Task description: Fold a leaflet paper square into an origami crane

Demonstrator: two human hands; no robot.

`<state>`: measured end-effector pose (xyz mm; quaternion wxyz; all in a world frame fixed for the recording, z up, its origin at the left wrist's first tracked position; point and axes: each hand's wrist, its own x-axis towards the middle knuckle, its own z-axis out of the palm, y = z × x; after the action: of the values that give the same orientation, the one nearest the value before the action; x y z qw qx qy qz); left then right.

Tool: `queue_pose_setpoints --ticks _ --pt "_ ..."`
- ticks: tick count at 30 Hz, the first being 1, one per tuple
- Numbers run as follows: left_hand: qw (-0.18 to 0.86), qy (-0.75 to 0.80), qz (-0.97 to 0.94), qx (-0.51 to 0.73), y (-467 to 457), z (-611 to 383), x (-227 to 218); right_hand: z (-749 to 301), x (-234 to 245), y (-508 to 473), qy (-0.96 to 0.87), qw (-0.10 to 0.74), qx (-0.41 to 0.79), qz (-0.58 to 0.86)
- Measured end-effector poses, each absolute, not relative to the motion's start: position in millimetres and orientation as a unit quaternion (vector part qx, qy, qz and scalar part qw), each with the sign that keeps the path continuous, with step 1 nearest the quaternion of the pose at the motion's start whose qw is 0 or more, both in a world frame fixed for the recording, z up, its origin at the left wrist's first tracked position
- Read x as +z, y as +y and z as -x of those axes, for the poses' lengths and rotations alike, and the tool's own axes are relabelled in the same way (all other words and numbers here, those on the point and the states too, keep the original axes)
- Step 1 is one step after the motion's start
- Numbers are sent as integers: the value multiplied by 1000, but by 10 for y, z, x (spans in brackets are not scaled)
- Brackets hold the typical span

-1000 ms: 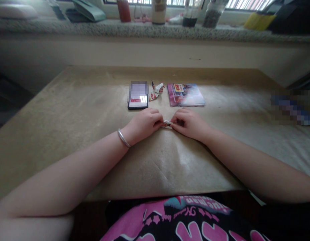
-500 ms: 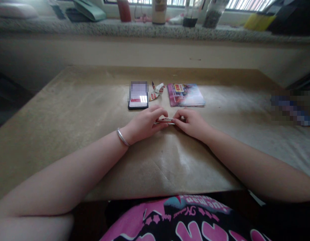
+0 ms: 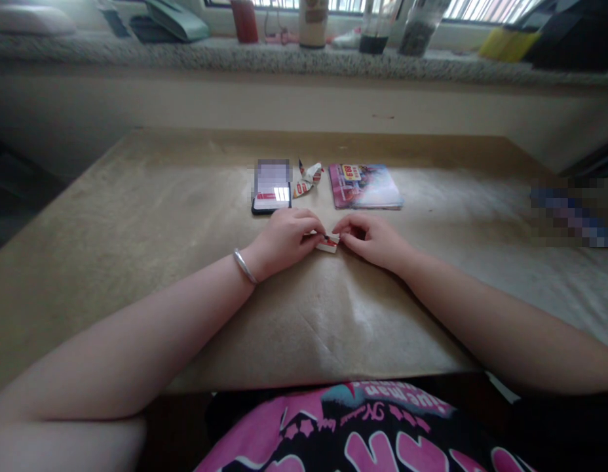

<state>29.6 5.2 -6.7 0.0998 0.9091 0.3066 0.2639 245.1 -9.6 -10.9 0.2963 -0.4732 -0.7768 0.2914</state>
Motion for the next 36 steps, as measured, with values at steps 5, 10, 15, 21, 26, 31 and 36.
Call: queue_pose_setpoints --ticks 5,10,15,21,26,31,36 --pt "69 309 -908 276 93 -292 -88 -2452 -100 -119 -837 299 176 423" --pt "40 300 -920 250 63 -297 -94 -2453 -100 -119 -880 267 70 386" --pt "13 277 -936 218 41 -286 -60 -2465 -57 -140 -909 218 -10 354" --pt "-35 238 -953 185 12 -255 -5 -2480 -43 -150 -920 205 -51 329" --pt "-23 239 -954 180 -3 -233 -1 -2517 -41 -122 -934 213 -21 288" --pt "10 247 -949 196 25 -232 -24 -2532 0 -142 -934 205 7 293" --pt "36 273 -943 188 12 -255 -13 -2481 -20 -131 -906 220 87 351"
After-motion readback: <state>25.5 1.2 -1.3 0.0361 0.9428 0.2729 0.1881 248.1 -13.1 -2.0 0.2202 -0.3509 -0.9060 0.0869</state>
